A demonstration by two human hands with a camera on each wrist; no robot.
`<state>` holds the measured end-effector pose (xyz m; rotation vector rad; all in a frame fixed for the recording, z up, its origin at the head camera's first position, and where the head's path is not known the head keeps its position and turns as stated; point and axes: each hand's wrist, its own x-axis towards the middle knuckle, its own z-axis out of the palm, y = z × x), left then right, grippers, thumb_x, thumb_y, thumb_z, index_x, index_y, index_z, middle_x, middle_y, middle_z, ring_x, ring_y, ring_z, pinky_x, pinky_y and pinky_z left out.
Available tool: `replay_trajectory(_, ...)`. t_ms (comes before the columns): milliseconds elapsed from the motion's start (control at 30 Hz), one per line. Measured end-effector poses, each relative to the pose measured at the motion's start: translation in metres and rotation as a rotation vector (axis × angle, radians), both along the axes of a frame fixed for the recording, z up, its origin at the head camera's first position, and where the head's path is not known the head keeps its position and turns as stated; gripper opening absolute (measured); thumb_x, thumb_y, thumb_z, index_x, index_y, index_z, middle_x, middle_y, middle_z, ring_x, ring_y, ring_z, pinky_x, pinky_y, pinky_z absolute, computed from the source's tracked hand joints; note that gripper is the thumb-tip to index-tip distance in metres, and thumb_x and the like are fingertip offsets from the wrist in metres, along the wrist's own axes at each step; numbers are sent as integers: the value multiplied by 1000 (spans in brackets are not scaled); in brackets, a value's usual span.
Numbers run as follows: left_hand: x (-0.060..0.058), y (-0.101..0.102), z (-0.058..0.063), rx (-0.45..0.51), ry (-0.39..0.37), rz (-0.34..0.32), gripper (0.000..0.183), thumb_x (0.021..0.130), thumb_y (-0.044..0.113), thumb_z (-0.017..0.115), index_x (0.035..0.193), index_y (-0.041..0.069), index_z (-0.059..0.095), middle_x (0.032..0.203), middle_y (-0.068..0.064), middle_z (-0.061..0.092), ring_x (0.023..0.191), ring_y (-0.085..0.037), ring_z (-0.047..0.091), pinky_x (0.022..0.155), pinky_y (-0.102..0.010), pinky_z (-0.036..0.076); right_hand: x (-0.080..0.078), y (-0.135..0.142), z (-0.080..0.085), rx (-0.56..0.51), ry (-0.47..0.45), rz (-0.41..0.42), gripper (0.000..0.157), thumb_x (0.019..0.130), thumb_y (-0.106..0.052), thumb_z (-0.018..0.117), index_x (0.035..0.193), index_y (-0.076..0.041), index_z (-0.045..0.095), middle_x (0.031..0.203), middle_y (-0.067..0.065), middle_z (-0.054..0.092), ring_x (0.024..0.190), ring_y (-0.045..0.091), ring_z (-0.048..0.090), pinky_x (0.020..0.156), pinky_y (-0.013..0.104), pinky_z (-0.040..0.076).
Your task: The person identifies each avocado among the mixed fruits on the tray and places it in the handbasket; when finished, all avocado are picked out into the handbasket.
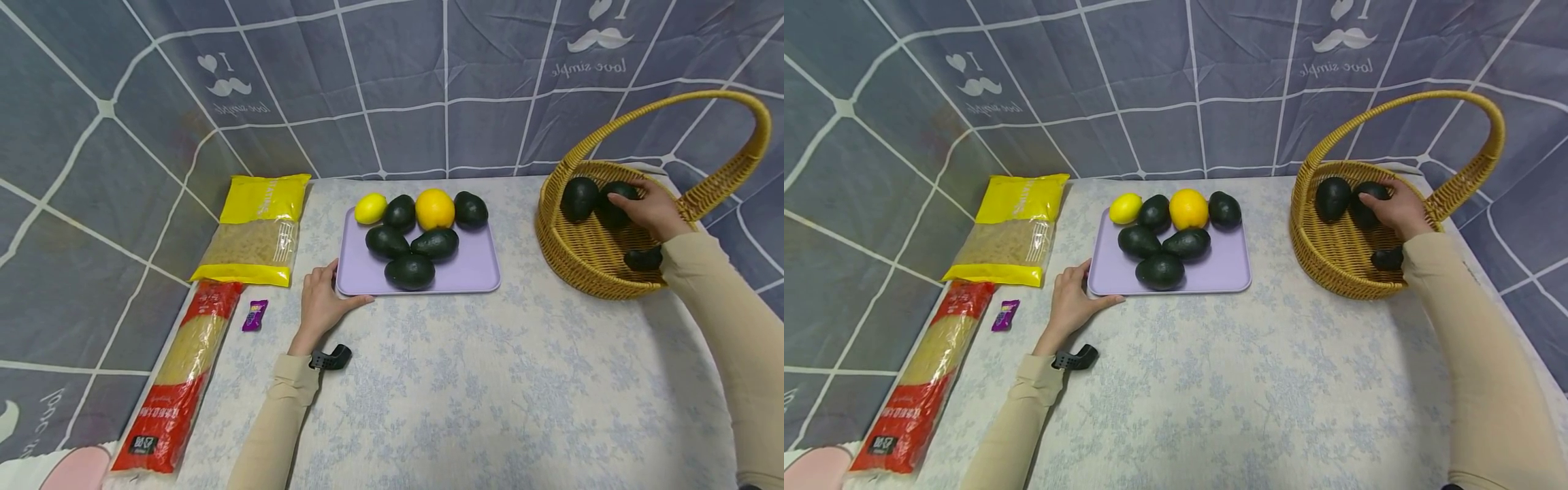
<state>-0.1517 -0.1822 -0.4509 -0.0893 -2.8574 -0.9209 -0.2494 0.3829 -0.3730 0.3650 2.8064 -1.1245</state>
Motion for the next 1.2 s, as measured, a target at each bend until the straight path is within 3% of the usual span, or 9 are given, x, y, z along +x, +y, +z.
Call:
replay_trajectory(100,0,0,-1,-5,-3,2,104,61,48,87,141,-1,41,111,-19,48,93,-31,37,77,-41,31,1,-1,4,66,5,-16,91,90,-55,48,147,8,16,128,39,34,67,25,60,61,38,49)
replay_trajectory(167,0,0,-1,-7,-3,3,105,60,48,87,141,-1,41,111,-20,48,92,-31,37,77,-41,31,2,-2,7,92,8,-17,89,90,-53,49,145,10,18,125,39,36,57,19,60,56,35,49)
replay_trajectory(567,-3,1,-3,-12,0,-2,104,61,48,87,141,0,41,114,-19,48,94,-32,38,77,-41,32,13,2,14,23,30,-3,89,91,-53,48,146,10,17,123,41,36,52,18,62,52,31,50)
replay_trajectory(733,-3,1,-3,-11,-2,-7,104,61,49,87,141,0,41,113,-19,48,94,-32,38,77,-41,32,20,1,22,47,17,13,92,90,-58,46,146,8,17,122,38,39,59,22,61,55,31,47)
replay_trajectory(833,-3,1,-2,-11,0,-3,105,61,48,87,141,-1,41,113,-20,48,94,-32,38,77,-41,31,24,-4,28,78,9,28,91,90,-60,42,147,7,18,129,39,37,87,39,58,71,45,47)
replay_trajectory(967,-2,0,-1,-9,4,-3,105,60,48,87,141,-1,41,114,-20,49,94,-32,38,77,-42,32,30,-14,36,71,41,37,86,92,-58,41,146,7,23,136,39,32,115,51,37,88,58,33)
replay_trajectory(1100,-2,0,-1,-9,0,-2,105,60,49,87,141,-1,41,115,-20,48,94,-32,38,78,-42,32,38,-24,43,59,115,27,75,93,-53,44,141,4,36,132,29,41,112,39,42,79,40,39)
replay_trajectory(1200,-2,0,-1,-7,0,1,105,60,49,87,141,0,41,114,-20,49,93,-32,38,77,-41,32,47,-34,48,27,194,-6,61,94,-49,47,135,-5,48,117,6,53,97,17,47,70,25,37)
